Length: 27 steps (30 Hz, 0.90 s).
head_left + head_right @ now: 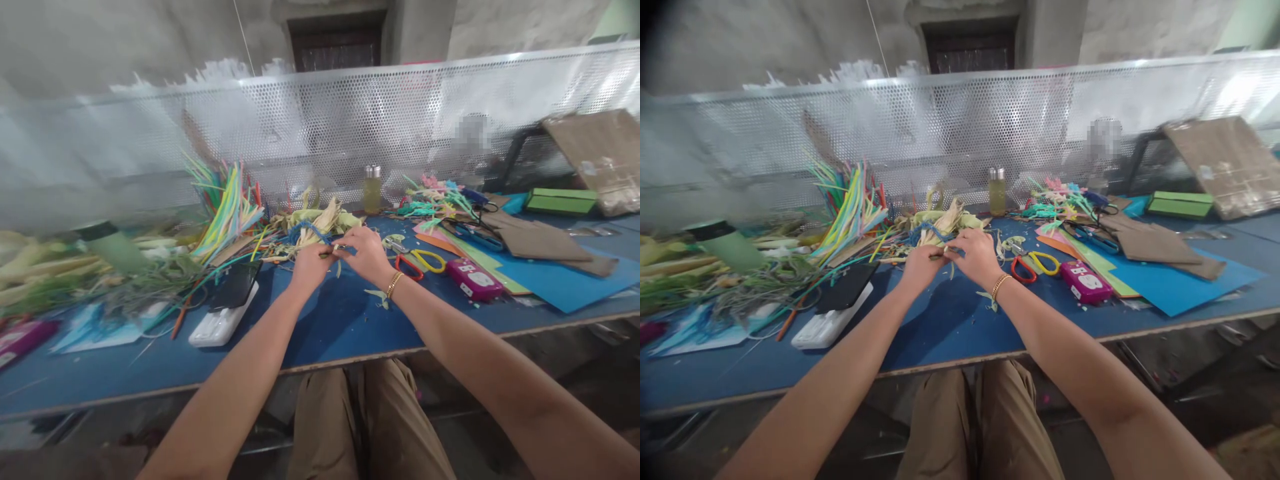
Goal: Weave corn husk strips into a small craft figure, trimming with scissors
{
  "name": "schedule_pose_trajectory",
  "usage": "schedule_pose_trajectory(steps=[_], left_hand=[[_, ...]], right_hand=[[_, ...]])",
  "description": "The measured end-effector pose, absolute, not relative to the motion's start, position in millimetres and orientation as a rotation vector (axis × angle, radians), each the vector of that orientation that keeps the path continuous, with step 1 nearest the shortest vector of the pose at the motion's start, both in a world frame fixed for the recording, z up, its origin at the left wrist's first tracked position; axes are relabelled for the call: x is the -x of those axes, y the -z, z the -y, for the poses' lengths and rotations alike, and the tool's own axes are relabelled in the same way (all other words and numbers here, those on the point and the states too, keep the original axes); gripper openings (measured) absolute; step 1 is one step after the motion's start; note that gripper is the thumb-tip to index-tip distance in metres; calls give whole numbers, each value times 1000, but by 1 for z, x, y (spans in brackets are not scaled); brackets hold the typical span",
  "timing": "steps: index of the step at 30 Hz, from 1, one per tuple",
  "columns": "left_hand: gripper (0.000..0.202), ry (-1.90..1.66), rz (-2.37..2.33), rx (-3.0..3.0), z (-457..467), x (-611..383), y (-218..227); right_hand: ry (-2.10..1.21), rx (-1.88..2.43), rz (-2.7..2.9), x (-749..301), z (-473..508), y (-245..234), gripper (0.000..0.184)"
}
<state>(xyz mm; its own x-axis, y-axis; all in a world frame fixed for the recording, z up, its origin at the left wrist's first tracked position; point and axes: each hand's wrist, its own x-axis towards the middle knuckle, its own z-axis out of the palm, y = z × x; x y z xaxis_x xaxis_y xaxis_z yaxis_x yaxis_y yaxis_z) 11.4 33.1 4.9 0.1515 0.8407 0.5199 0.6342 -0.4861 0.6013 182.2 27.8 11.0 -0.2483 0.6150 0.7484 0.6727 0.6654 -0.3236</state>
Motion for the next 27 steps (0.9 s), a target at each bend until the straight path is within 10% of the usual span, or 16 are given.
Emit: schedule_pose_trajectory(steps=[27], left_hand=[[22,-1074,-1334,-1883,-28,-15,-5]], right_hand=[[104,904,1943,-177,-17,-12,18]])
